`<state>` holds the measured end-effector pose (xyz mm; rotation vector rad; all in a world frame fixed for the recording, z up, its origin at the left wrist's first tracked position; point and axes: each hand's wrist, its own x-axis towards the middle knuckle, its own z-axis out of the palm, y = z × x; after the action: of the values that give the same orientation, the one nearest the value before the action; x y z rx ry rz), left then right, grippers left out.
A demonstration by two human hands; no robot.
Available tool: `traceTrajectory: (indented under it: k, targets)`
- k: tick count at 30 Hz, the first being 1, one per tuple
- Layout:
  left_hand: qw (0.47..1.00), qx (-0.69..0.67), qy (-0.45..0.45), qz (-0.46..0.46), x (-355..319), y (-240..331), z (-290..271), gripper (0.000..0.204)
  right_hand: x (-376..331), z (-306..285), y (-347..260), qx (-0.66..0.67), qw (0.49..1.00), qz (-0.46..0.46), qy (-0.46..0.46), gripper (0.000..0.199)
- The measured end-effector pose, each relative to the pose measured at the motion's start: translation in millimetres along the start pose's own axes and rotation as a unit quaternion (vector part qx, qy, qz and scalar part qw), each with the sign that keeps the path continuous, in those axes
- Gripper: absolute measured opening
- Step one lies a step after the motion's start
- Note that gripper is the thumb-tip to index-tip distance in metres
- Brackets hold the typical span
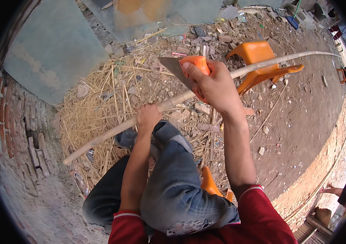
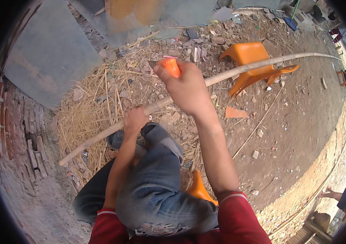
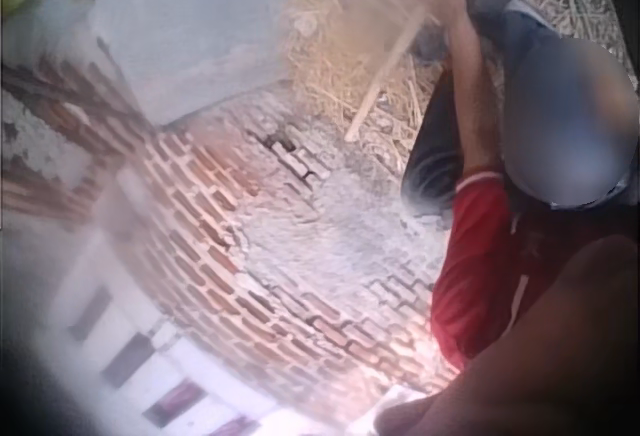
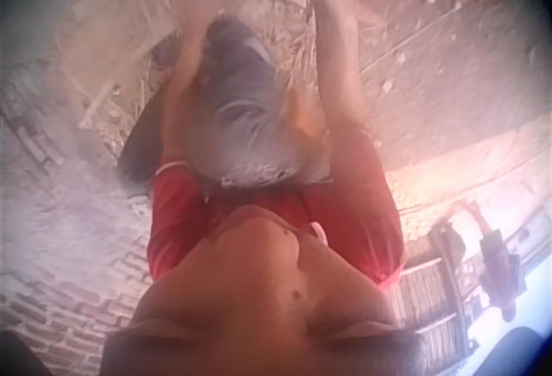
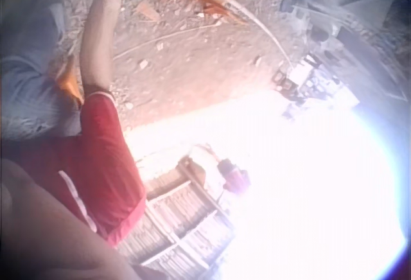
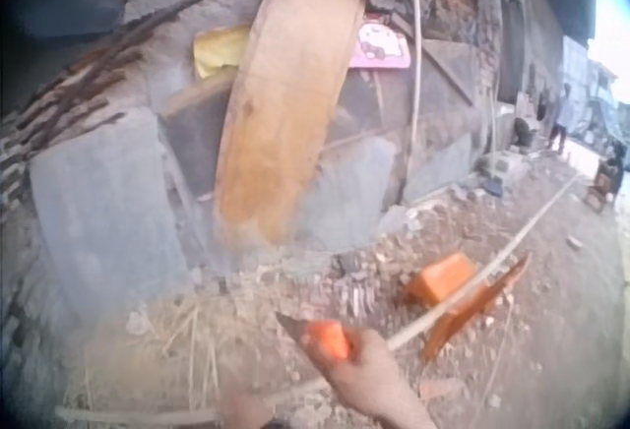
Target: The person sits on a small orange stool and uses a hand saw to cut a long, thin wooden stick. They hold the stick with their left hand and saw with their right hand, making repetitive back-and-forth motions to cut through the wood.
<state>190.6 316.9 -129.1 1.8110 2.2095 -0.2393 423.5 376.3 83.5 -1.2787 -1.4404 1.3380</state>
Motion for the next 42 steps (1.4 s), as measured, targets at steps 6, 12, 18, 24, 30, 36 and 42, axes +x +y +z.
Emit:
traceTrajectory:
  k: [6, 12, 18, 24, 30, 36, 42]
  targets:
    - [1.0, -0.016, -0.009, 0.021, 1, 6, 1, 0.038, 2, -47, -65, 0.055, 0.993, -0.091, 0.046, 0.028]
    - [0.996, -0.047, -0.065, 0.035, 12, -3, -48, 0.04, -81, -49, -6, 0.026, 0.995, -0.019, 0.096, 0.032]
    - [0.989, -0.061, -0.127, 0.034, 32, -4, -79, 0.043, -156, -52, 62, -0.071, 0.993, 0.016, 0.094, 0.029]
    - [0.994, -0.05, -0.097, 0.03, 32, -7, -64, 0.041, -203, -53, 67, -0.044, 0.993, 0.103, 0.048, 0.031]
    - [0.992, -0.06, -0.105, 0.017, 28, -2, -64, 0.04, -229, -51, 61, -0.086, 0.992, 0.089, 0.009, 0.024]
    - [0.992, -0.069, -0.099, 0.028, 28, -7, -63, 0.04, -251, -50, 35, -0.095, 0.993, 0.072, -0.002, 0.027]
    - [0.996, -0.057, -0.063, 0.034, 5, 6, -43, 0.037, -121, 5, 104, -0.12, 0.991, 0.047, 0.021, 0.033]
